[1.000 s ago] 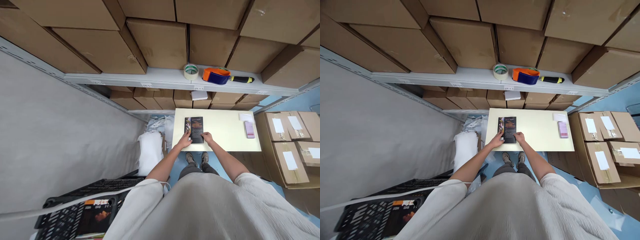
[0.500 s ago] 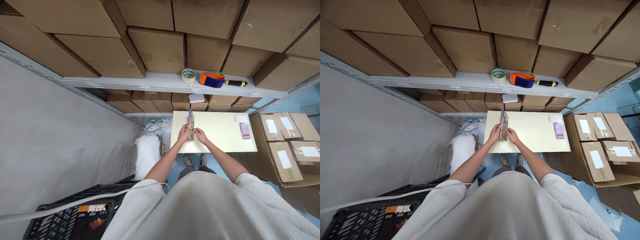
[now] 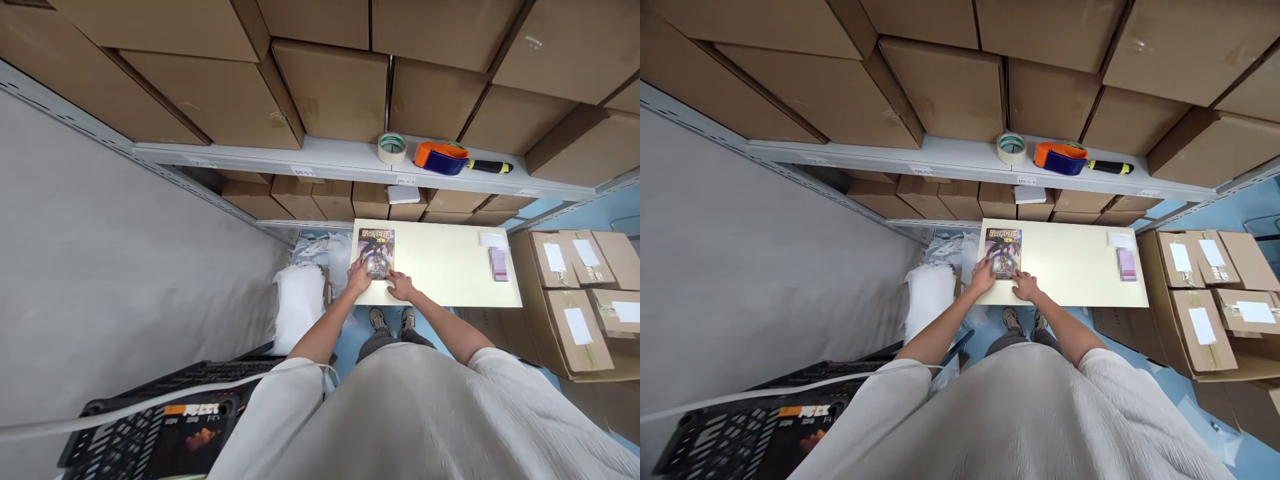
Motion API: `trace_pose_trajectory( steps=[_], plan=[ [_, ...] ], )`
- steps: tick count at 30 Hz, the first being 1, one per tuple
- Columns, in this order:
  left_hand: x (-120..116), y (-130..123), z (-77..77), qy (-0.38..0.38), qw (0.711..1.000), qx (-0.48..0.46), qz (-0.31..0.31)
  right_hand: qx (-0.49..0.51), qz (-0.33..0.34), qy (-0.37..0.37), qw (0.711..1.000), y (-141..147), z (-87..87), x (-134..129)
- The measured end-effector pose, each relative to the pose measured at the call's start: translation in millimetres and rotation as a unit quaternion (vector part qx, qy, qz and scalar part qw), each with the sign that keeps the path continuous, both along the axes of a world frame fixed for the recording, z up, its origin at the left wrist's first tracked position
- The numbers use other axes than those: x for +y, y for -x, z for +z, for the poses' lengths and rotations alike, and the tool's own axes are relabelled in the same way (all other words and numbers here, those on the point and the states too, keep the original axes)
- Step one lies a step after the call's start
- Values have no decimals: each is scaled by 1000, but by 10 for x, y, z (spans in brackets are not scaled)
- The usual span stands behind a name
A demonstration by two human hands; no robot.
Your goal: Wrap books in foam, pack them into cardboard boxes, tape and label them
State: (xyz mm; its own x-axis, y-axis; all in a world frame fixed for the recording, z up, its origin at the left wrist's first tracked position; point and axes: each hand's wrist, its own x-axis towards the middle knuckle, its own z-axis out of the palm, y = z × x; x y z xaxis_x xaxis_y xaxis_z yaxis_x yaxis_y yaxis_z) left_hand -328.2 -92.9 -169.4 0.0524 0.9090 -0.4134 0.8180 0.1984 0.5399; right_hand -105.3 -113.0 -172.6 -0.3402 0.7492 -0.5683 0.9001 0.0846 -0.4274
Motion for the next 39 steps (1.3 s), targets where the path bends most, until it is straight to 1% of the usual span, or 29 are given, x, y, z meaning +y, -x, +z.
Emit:
trace_pose_trajectory(
  steps=[3,6,12,17,20,22,25,28,30,32,34,36,39],
  plan=[
    [-132,-4,-31,42,995,28,-91,-15,36,8,999,27,21,-26],
    [-184,35,-83,59,989,37,-129,-28,57,6,998,74,43,4],
    [-45,116,-183,76,985,51,-145,-51,64,14,997,215,100,140],
    [99,175,-230,91,979,73,-167,-87,66,32,994,328,159,251],
    [193,206,-226,92,977,85,-175,-107,69,45,991,395,195,317],
    [248,221,-205,79,979,83,-167,-104,65,41,992,421,225,343],
    [279,227,-156,41,986,70,-149,-68,48,0,997,366,296,351],
    [234,188,-111,-15,991,34,-129,-22,-7,-75,997,107,422,380],
    [181,128,-96,-38,992,-2,-116,2,-58,-132,990,-200,551,447],
    [128,39,-91,-59,991,-43,-110,27,-101,-201,974,-588,724,559],
    [82,-74,-91,-80,987,-85,-106,48,-136,-278,950,-1006,942,709],
    [38,-202,-89,-101,982,-118,-103,64,-162,-354,919,-1399,1200,887],
    [-33,-410,-82,-122,976,-149,-101,68,-173,-440,879,-1864,1622,1201]
  ],
)
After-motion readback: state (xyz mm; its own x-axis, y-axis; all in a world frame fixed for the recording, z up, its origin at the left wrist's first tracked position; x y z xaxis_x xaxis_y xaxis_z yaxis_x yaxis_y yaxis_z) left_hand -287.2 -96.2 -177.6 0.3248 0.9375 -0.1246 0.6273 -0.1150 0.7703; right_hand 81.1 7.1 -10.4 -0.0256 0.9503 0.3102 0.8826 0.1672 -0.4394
